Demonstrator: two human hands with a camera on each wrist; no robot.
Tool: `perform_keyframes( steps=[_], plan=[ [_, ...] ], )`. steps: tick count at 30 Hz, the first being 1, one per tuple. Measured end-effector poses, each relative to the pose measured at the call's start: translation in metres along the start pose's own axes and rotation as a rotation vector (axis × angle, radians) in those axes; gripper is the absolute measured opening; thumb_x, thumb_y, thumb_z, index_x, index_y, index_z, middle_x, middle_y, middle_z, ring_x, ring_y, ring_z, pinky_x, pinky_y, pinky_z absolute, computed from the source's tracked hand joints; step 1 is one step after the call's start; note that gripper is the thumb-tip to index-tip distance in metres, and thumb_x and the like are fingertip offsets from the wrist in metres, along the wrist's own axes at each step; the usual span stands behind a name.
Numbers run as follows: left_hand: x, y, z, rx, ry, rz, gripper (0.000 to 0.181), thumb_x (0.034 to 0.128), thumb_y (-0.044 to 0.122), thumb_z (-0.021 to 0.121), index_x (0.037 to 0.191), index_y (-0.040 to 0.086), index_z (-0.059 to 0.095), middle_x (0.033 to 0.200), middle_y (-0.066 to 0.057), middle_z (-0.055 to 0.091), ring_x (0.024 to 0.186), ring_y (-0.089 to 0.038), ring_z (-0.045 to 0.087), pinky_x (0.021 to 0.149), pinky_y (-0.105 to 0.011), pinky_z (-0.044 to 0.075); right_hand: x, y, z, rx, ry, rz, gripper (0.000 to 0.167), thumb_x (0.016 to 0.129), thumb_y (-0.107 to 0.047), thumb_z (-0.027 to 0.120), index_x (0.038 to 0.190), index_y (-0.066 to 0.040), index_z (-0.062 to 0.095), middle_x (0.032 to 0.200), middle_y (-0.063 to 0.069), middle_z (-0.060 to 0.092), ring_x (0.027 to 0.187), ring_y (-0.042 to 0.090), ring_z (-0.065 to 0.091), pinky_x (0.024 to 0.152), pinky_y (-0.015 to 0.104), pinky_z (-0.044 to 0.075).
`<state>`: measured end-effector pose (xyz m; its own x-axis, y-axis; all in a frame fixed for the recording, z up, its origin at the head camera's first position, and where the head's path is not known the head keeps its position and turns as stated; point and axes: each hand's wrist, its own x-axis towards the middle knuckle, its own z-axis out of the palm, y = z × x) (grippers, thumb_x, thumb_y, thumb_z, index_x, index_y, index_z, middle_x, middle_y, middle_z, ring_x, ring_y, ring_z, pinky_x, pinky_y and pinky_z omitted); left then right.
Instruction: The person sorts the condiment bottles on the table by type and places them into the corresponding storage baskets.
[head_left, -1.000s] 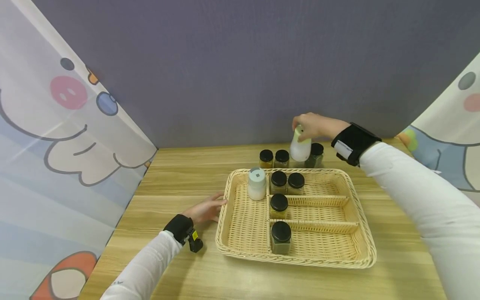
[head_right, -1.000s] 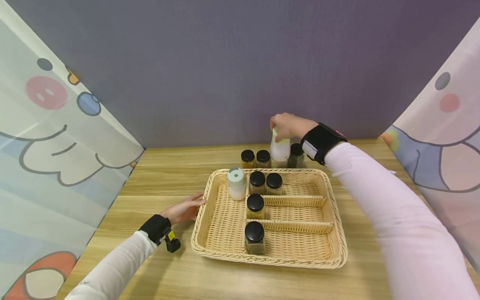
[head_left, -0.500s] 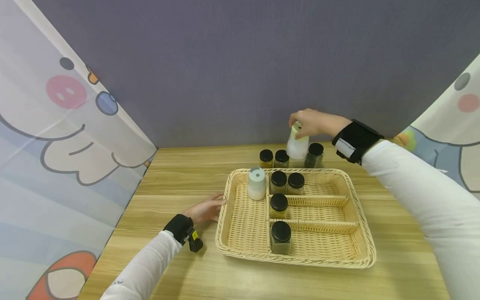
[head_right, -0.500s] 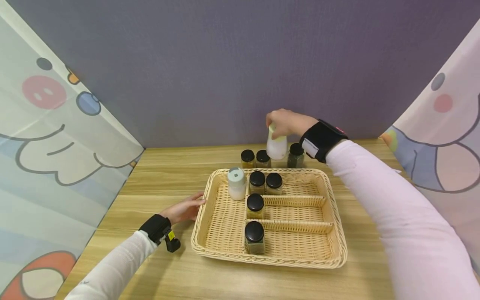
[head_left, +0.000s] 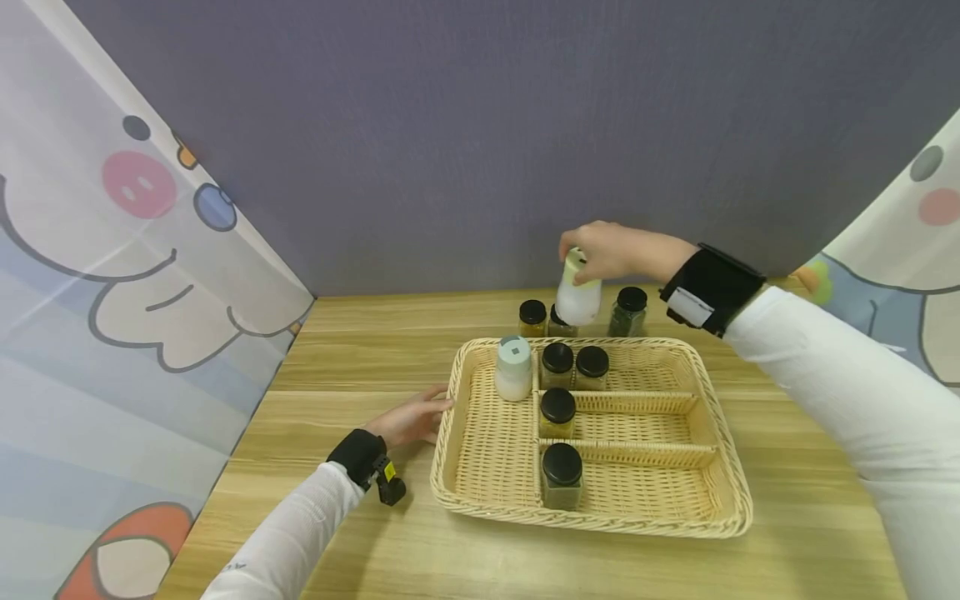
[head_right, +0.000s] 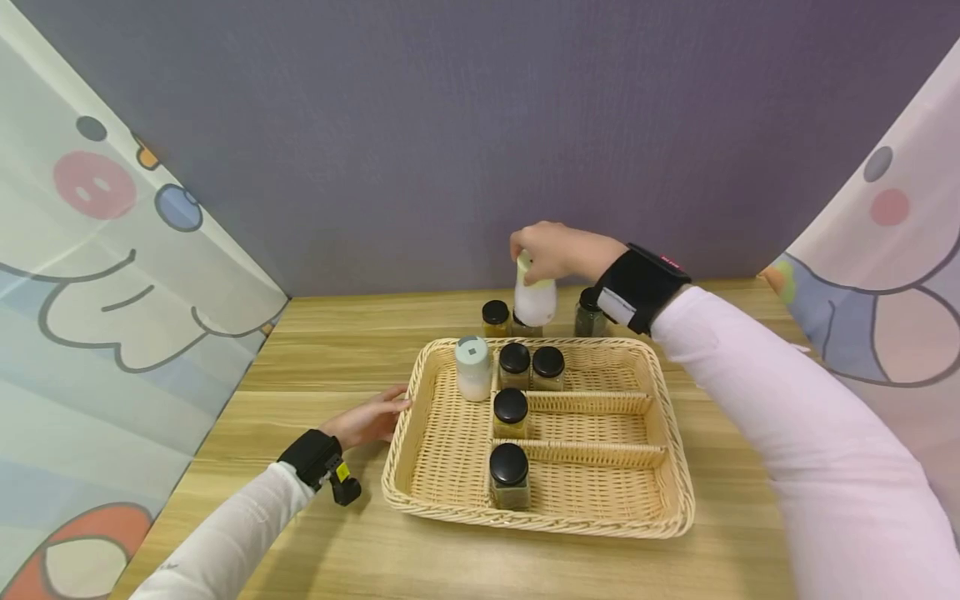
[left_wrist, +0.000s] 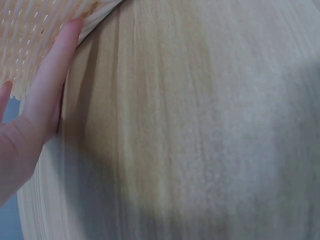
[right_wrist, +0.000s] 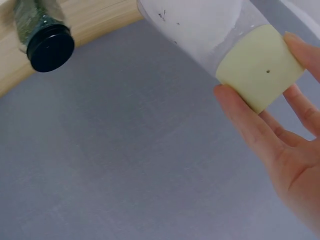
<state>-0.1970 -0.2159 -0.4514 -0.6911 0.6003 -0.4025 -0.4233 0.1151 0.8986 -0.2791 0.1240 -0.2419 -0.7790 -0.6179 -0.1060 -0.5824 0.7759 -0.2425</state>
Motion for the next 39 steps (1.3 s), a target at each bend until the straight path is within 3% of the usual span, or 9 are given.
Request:
perform_keyframes(
  steps=[11,18,25,31,39],
  plan=[
    [0.002,-0.004,-0.002,-0.025,0.012,0.001,0.052,0.0951,0.019,0.037,0.139,0.011,0.012,0.133,-0.022,0.036,0.110,-0.025,0.048,0.084,-0.050,0.044,-0.007,-0.025,0.002,-0.006,0.036,-0.076,0.033,0.076,-0.010,0.066,0.106,-0.002,0.055,0.098,0.016,0.055,0.089,0.028,0.050,0.073,0.040,0.045],
    [0.007,-0.012,-0.008,-0.038,0.017,0.009,0.051,0.0950,0.019,0.038,0.139,0.013,0.013,0.131,-0.020,0.039,0.109,-0.026,0.049,0.084,-0.051,0.044,-0.012,-0.041,0.005,-0.007,0.015,-0.104,0.033,0.077,-0.010,0.066,0.107,-0.005,0.055,0.099,0.014,0.054,0.088,0.026,0.050,0.075,0.040,0.042],
    [0.010,-0.014,-0.008,-0.037,0.014,0.008,0.051,0.0949,0.019,0.038,0.139,0.012,0.013,0.130,-0.020,0.040,0.108,-0.025,0.050,0.084,-0.051,0.044,-0.016,-0.055,0.008,0.006,-0.015,-0.130,0.032,0.077,-0.009,0.065,0.107,-0.007,0.054,0.101,0.012,0.053,0.089,0.025,0.051,0.071,0.036,0.046],
    [0.009,-0.013,-0.007,-0.038,0.005,0.011,0.050,0.0951,0.020,0.038,0.139,0.012,0.013,0.129,-0.019,0.041,0.107,-0.025,0.050,0.083,-0.050,0.045,-0.023,-0.069,0.012,0.000,-0.012,-0.188,0.034,0.076,-0.009,0.066,0.108,-0.007,0.054,0.102,0.012,0.053,0.089,0.025,0.052,0.073,0.036,0.047],
    [0.000,0.000,0.001,-0.031,-0.024,0.008,0.051,0.0949,0.018,0.038,0.138,0.010,0.012,0.131,-0.021,0.039,0.106,-0.023,0.051,0.084,-0.049,0.045,-0.031,-0.087,0.018,0.024,-0.007,-0.279,0.033,0.076,-0.008,0.064,0.108,-0.007,0.054,0.102,0.010,0.054,0.089,0.023,0.053,0.072,0.034,0.049]
  ],
)
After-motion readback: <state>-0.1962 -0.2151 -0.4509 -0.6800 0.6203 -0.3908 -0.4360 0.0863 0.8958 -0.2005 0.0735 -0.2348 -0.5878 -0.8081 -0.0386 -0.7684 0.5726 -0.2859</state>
